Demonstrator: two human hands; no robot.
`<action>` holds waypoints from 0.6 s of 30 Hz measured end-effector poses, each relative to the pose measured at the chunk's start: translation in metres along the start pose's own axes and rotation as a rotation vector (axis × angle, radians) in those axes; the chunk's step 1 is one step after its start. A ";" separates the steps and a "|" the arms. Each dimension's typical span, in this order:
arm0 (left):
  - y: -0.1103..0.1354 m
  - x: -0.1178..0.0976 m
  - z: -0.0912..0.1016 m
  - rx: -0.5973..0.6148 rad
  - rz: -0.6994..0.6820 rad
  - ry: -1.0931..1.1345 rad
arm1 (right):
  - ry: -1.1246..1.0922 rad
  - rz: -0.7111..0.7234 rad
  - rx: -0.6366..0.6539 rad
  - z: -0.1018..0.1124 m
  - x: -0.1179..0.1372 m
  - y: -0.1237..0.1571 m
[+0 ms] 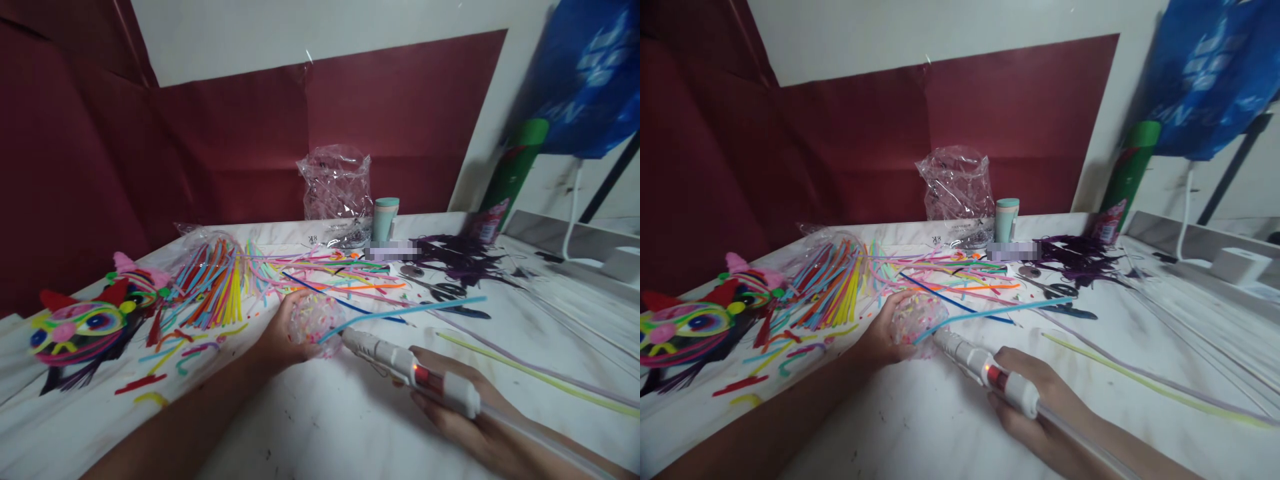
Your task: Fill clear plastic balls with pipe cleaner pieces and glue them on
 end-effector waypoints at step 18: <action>-0.009 0.016 0.013 0.155 0.123 0.040 | 0.019 -0.133 -0.087 0.008 -0.018 -0.003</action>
Point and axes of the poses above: each hand's wrist, its own y-axis away from the middle knuckle, its own z-axis out of the back of the hand, x = y × z, the point moved 8 cm from there along -y, towards the middle knuckle, and after that the axes turned 15 degrees about z, right-handed, at the moved point
